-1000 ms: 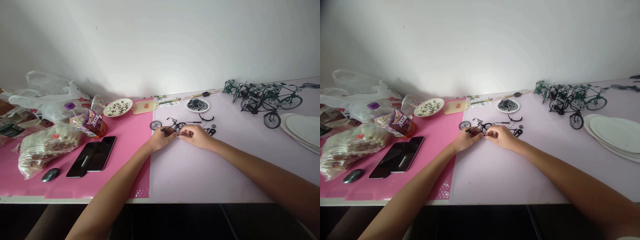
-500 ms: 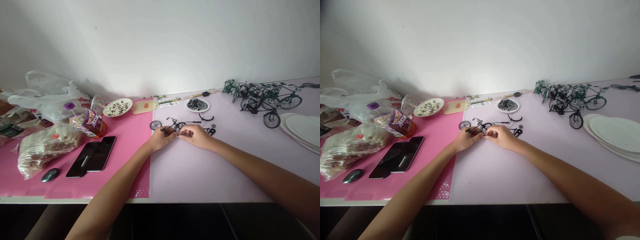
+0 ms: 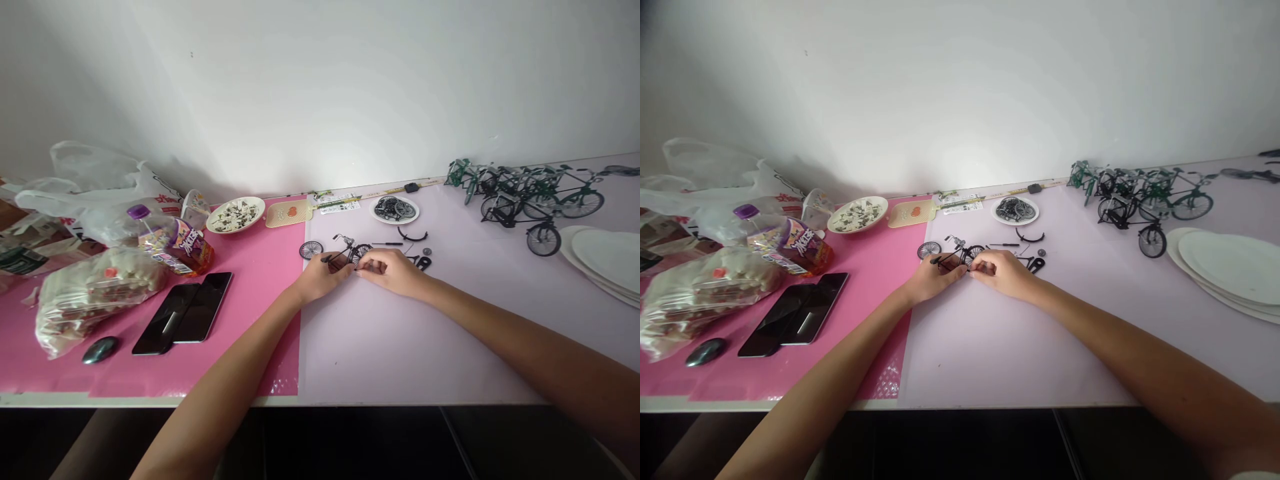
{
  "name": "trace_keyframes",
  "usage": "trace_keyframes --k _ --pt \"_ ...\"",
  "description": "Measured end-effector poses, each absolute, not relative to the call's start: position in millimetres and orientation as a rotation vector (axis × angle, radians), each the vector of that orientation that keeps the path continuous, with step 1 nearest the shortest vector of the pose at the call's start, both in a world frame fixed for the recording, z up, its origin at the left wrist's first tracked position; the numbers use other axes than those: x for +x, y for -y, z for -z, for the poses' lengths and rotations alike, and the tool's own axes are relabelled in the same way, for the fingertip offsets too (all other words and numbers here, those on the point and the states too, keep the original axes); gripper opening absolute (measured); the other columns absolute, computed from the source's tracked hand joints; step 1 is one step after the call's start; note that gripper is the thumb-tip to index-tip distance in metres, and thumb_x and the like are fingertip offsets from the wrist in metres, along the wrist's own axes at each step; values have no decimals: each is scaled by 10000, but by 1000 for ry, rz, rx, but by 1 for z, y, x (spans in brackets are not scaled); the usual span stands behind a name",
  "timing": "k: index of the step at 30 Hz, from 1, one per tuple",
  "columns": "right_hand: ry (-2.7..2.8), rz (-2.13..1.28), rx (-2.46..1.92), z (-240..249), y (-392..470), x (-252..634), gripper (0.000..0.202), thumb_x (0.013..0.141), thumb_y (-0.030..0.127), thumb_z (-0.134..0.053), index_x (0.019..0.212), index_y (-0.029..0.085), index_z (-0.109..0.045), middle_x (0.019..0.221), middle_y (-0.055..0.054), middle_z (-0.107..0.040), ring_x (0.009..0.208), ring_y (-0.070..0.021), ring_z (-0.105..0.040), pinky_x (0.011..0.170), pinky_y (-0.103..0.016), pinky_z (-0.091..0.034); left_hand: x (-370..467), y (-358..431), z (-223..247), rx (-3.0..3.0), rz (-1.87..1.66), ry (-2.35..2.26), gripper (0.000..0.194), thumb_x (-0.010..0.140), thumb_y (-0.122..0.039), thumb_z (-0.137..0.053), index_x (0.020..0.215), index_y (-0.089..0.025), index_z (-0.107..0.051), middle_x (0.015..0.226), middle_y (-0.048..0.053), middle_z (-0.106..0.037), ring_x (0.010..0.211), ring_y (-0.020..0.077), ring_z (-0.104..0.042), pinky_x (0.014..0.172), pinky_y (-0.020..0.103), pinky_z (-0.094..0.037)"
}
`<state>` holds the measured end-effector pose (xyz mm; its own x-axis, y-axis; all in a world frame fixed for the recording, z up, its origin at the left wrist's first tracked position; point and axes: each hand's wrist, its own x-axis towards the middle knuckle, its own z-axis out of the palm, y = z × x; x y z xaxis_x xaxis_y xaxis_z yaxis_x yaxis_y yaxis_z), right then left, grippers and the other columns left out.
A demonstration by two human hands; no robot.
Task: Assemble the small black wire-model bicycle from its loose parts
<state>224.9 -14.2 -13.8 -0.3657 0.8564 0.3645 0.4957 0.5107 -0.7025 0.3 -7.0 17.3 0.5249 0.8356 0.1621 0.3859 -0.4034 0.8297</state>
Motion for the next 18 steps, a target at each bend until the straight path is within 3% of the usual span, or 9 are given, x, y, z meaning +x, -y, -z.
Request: trace_keyframes --k 18 --pt "2034 -622 -1078 16 13 225 109 874 319 -713 890 214 -736 740 -11 -688 604 -141 -560 556 -255 -432 1 8 -19 1995 -745 -979 353 917 -425 -590 686 -194 -456 680 -37 -376 671 123 -345 616 271 -313"
